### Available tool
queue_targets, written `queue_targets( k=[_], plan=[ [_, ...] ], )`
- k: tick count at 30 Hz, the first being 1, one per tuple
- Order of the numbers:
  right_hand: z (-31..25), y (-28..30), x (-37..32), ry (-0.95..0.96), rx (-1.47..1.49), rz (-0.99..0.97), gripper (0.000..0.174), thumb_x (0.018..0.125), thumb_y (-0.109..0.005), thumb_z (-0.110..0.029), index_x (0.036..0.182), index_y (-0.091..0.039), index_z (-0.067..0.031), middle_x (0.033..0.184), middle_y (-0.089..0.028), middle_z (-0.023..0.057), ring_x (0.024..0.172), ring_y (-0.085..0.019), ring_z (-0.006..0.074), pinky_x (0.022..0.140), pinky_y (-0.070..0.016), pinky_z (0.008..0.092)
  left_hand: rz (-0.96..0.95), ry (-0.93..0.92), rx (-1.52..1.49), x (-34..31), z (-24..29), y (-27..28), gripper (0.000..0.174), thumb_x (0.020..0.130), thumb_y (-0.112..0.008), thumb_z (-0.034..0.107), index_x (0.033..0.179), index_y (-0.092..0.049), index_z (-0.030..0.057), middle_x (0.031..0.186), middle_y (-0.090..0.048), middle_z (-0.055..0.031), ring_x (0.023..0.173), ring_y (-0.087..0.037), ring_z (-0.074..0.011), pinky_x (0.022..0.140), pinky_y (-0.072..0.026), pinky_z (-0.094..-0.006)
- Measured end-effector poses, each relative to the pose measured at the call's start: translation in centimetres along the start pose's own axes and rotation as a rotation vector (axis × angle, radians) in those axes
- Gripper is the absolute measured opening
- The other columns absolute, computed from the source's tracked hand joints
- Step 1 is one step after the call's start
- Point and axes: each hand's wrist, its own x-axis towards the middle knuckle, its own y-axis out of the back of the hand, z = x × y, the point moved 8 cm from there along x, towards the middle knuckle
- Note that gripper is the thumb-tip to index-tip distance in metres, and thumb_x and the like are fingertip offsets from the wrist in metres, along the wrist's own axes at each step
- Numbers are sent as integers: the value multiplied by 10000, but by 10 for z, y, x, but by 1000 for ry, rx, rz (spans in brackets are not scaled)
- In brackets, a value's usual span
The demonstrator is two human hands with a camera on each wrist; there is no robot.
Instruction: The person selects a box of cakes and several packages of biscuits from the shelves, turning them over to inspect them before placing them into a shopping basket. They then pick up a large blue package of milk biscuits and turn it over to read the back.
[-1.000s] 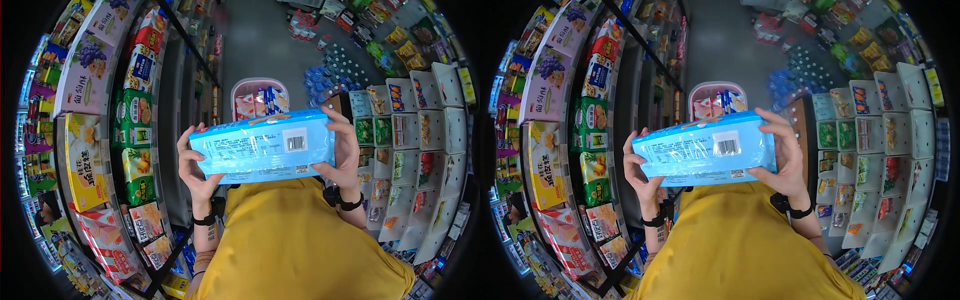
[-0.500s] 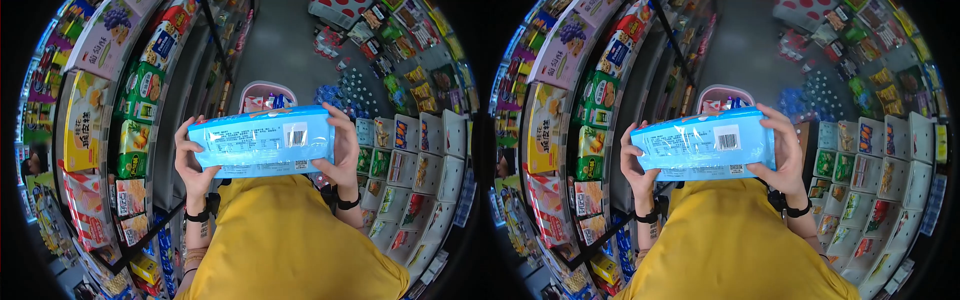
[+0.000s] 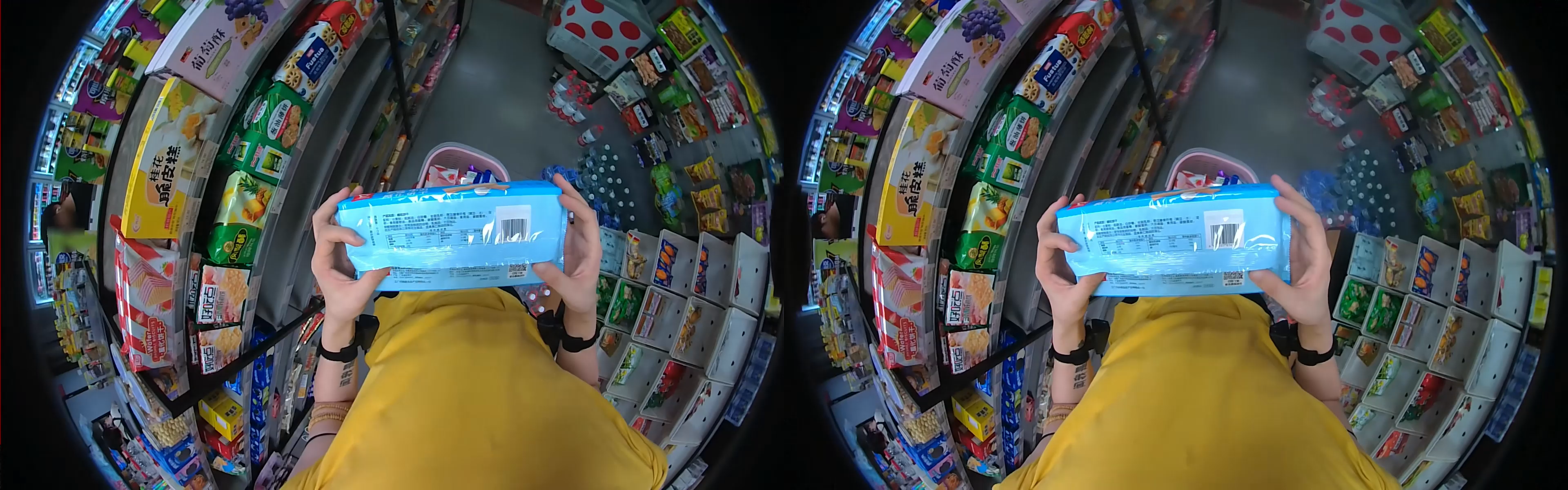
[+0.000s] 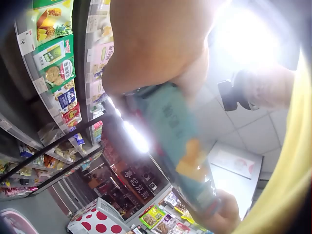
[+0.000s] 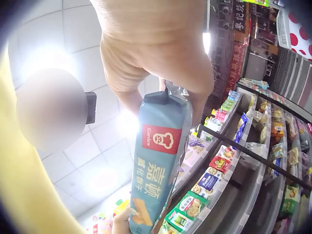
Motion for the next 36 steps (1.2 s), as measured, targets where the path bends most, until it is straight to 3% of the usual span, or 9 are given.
queue_targets(
  k=[5,29,32,36],
  plan=[
    [-3,3,-2,6,-15,3,806,766,-815,-99,1484,-464,-5,1630,-337,273,1479,-414,340,1219,-328,462,-19,11,-8,3,-2,-6,419,701,-822,-8,1006,-558,106,1526,-426,-177,1460,-451,-395,1157,-436,-511],
    [1,41,-30,-16,-41,151,804,787,-839,-206,1479,-486,3,1630,-350,266,1498,-386,338,1236,-284,453,-222,45,-82,18,0,-44,534,684,-854,-42,1101,-552,101,1554,-383,-182,1497,-397,-398,1180,-432,-510],
    [6,39,-32,-41,6,163,813,782,-842,-208,1481,-484,1,1635,-345,266,1500,-385,337,1233,-290,452,-196,79,-62,16,0,-42,549,724,-934,117,1114,-546,123,1574,-404,-184,1477,-425,-429,1197,-385,-540],
    [9,39,-31,-40,-16,145,820,779,-844,-211,1486,-481,-8,1638,-343,261,1501,-385,332,1228,-301,453,-236,58,-104,16,3,-39,555,697,-900,-22,1112,-552,101,1567,-371,-179,1502,-385,-394,1181,-448,-510]
  ],
)
